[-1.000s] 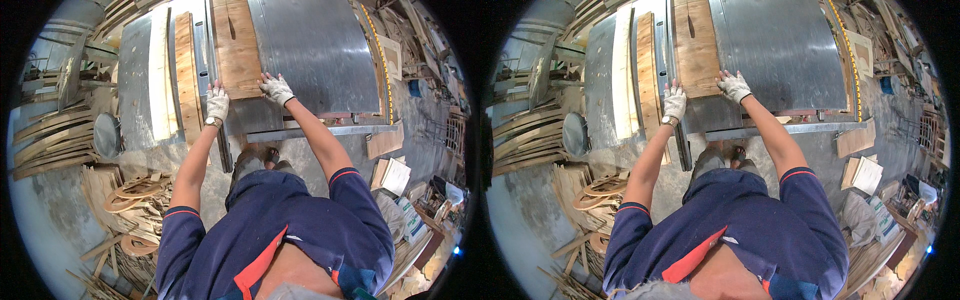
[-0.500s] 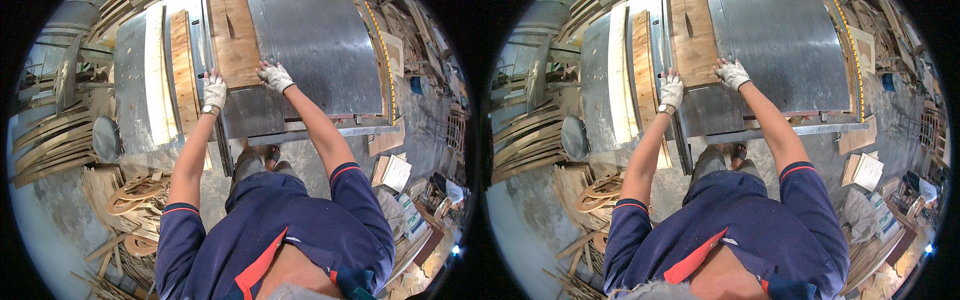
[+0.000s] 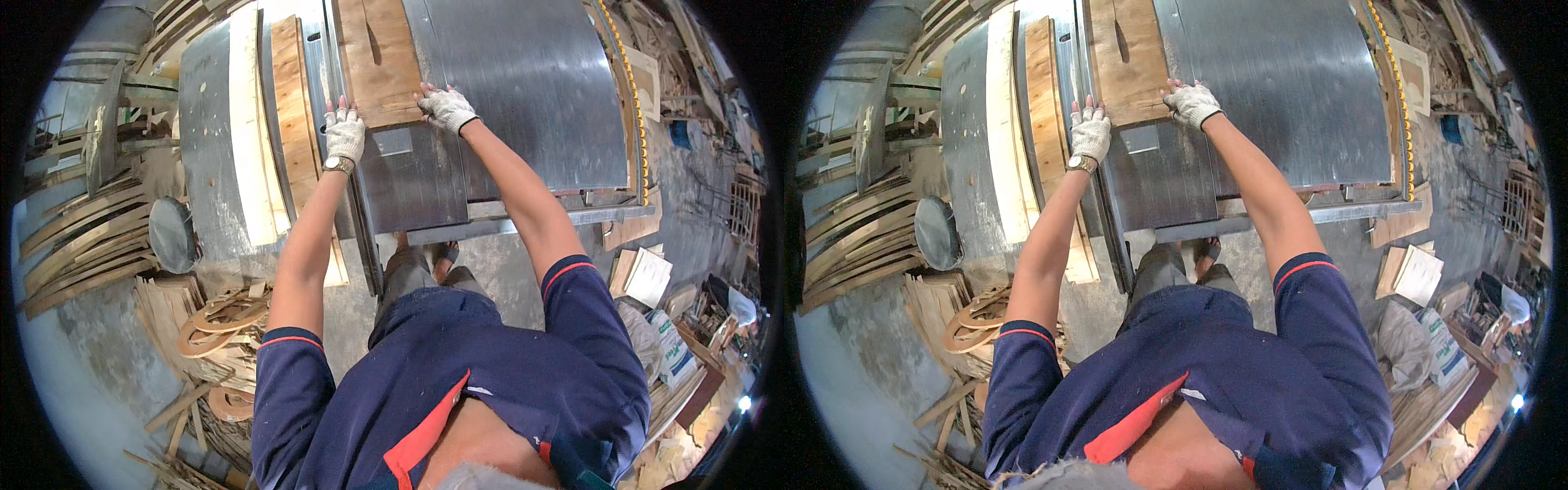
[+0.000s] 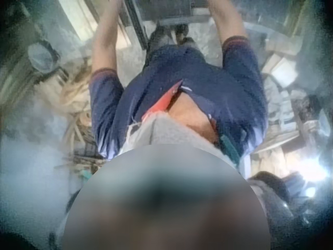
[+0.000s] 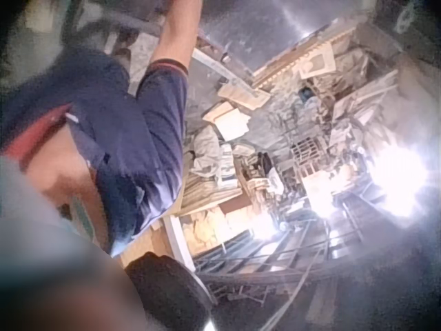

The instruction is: The person uses a table saw to cut several wooden planks and a large shaped plywood piece. They feed each piece through the saw, remove offcuts, and stack the cut pieces on the floor.

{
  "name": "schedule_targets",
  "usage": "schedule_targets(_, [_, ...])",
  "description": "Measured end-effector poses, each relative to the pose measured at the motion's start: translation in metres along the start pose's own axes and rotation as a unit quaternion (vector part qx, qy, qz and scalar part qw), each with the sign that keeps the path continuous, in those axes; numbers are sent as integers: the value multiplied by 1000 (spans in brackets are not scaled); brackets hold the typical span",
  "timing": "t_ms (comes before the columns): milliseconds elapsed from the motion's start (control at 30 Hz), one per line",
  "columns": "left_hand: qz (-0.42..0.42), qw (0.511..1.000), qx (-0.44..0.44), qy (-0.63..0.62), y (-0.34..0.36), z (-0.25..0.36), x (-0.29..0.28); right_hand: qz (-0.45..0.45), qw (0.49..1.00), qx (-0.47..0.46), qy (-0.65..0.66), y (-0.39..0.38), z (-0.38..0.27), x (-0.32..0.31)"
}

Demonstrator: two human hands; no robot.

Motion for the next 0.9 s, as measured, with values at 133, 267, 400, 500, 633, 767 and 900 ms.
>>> schedule_targets(133, [-11,1000,0,0,21,-7,-10,4,1000,6,14,21,11,-9])
schedule_targets(267, [-43,999,-5,3,38,-14,-11,-2,1000,6,7,36,21,-15])
schedule_targets(400, [-24,1000,-5,15,47,-20,-9,1,1000,7,17,41,26,-18])
schedule_targets(500, [-8,1000,-4,-12,50,-22,-6,18,1000,-13,6,45,25,-23])
schedule_targets(633, [11,1000,-3,-6,52,-24,-7,21,1000,-17,-12,48,25,-24])
schedule_targets(767, [21,1000,7,-3,56,-24,-11,32,999,-10,-4,50,29,-28])
schedule_targets(900, [4,1000,7,0,67,-28,-11,19,1000,-2,4,57,35,-31])
Point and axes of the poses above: each hand's wrist, its own y-axis towards the middle knuckle, its own x-axis out of the palm, z = x × y, the point moved 10 cm from there along y, towards the middle knuckle, and after that the axes turned 12 degrees about -y, right-handed, at the moved point
